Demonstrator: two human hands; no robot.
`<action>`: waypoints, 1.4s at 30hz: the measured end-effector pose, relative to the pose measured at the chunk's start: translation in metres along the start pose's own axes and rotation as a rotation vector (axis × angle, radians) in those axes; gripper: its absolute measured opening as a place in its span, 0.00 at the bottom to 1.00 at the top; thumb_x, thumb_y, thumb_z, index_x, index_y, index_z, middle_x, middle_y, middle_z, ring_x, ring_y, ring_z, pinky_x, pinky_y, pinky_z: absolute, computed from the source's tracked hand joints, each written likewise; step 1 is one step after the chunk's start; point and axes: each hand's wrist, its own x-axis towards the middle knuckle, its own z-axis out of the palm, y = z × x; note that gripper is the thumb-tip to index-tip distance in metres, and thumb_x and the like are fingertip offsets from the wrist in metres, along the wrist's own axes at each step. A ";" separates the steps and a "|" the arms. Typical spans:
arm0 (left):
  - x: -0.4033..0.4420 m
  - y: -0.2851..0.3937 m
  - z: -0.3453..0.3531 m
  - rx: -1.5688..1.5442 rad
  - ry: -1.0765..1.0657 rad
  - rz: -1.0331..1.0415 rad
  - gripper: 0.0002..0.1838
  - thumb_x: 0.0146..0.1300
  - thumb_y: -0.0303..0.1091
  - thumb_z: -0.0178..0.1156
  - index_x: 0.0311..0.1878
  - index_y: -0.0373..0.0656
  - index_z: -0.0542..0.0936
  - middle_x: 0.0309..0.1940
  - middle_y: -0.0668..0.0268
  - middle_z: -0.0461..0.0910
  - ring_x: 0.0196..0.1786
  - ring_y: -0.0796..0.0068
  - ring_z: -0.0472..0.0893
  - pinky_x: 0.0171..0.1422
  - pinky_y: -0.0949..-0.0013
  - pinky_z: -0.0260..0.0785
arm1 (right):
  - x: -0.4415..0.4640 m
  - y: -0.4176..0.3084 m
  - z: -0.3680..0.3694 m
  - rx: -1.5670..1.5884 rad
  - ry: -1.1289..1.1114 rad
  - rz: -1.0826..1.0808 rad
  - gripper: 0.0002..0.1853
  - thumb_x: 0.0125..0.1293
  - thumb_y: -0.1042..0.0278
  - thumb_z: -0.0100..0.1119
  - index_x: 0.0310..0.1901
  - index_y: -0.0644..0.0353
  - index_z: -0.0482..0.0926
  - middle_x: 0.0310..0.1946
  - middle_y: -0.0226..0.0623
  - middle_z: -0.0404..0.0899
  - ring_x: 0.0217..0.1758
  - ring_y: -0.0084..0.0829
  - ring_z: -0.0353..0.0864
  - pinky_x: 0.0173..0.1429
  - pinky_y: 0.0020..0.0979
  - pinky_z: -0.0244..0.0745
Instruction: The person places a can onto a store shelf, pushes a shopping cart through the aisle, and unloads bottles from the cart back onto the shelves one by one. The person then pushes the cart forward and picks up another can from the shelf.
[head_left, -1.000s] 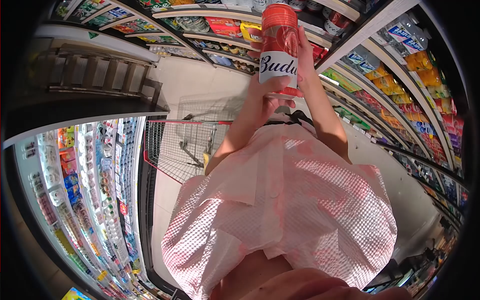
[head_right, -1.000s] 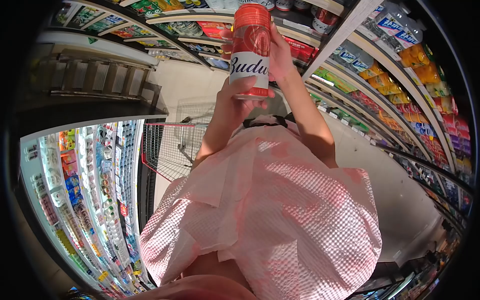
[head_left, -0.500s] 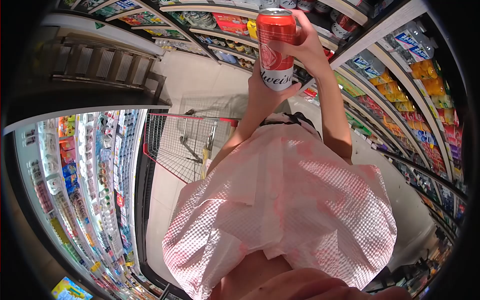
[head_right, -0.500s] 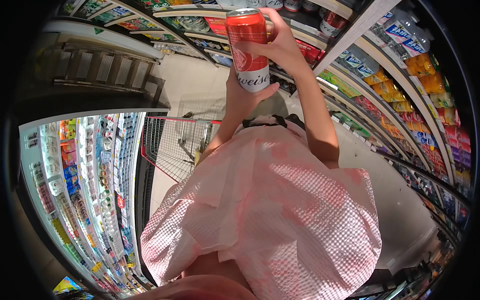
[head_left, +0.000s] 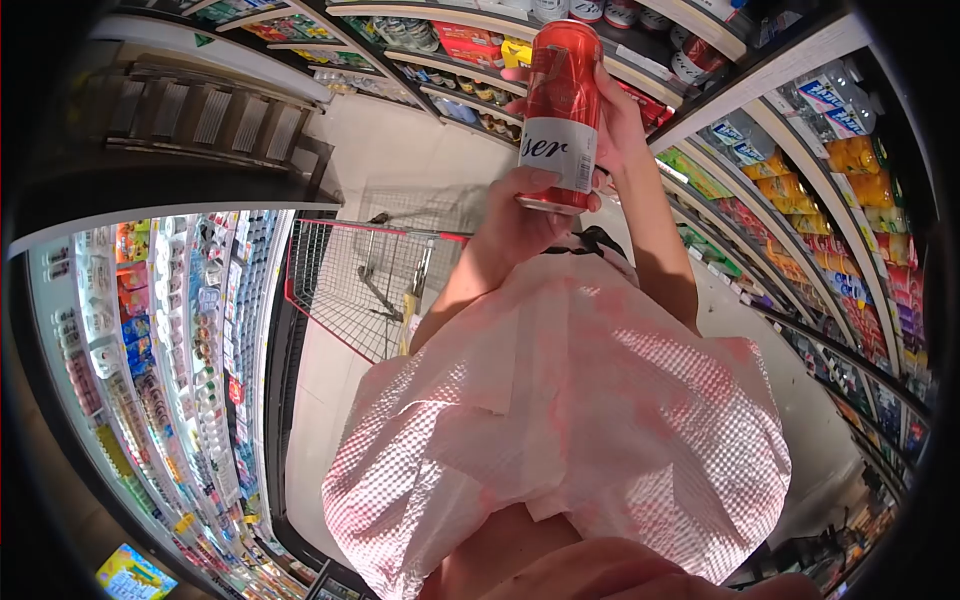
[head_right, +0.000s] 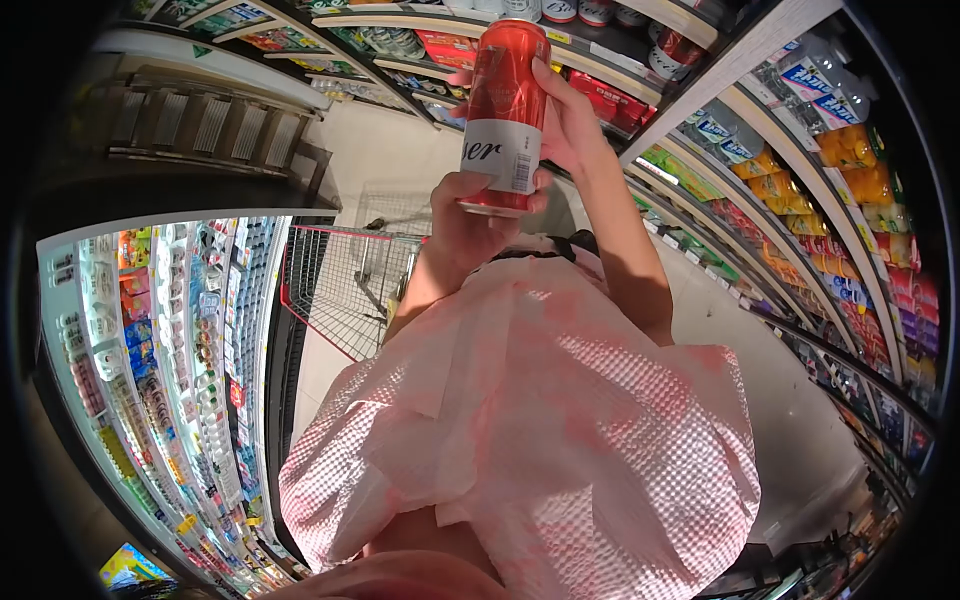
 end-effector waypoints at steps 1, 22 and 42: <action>0.001 0.002 -0.002 0.048 -0.025 -0.022 0.34 0.61 0.39 0.63 0.69 0.32 0.70 0.57 0.49 0.82 0.52 0.56 0.87 0.41 0.68 0.81 | 0.000 -0.001 -0.002 0.084 -0.053 -0.016 0.38 0.78 0.41 0.51 0.77 0.62 0.61 0.71 0.59 0.70 0.70 0.63 0.75 0.68 0.54 0.78; 0.003 0.018 -0.011 0.667 0.221 0.264 0.35 0.51 0.37 0.68 0.61 0.29 0.75 0.46 0.53 0.85 0.40 0.65 0.87 0.30 0.68 0.79 | -0.067 -0.069 0.170 -1.757 0.102 -0.531 0.18 0.51 0.66 0.80 0.23 0.61 0.75 0.16 0.30 0.69 0.16 0.32 0.68 0.22 0.34 0.58; -0.017 0.011 -0.016 0.589 0.424 0.314 0.27 0.52 0.30 0.69 0.56 0.31 0.78 0.42 0.57 0.85 0.40 0.66 0.88 0.31 0.66 0.80 | -0.065 -0.050 0.226 -1.542 -0.591 -0.792 0.20 0.49 0.70 0.80 0.19 0.59 0.70 0.13 0.28 0.65 0.13 0.28 0.64 0.19 0.32 0.50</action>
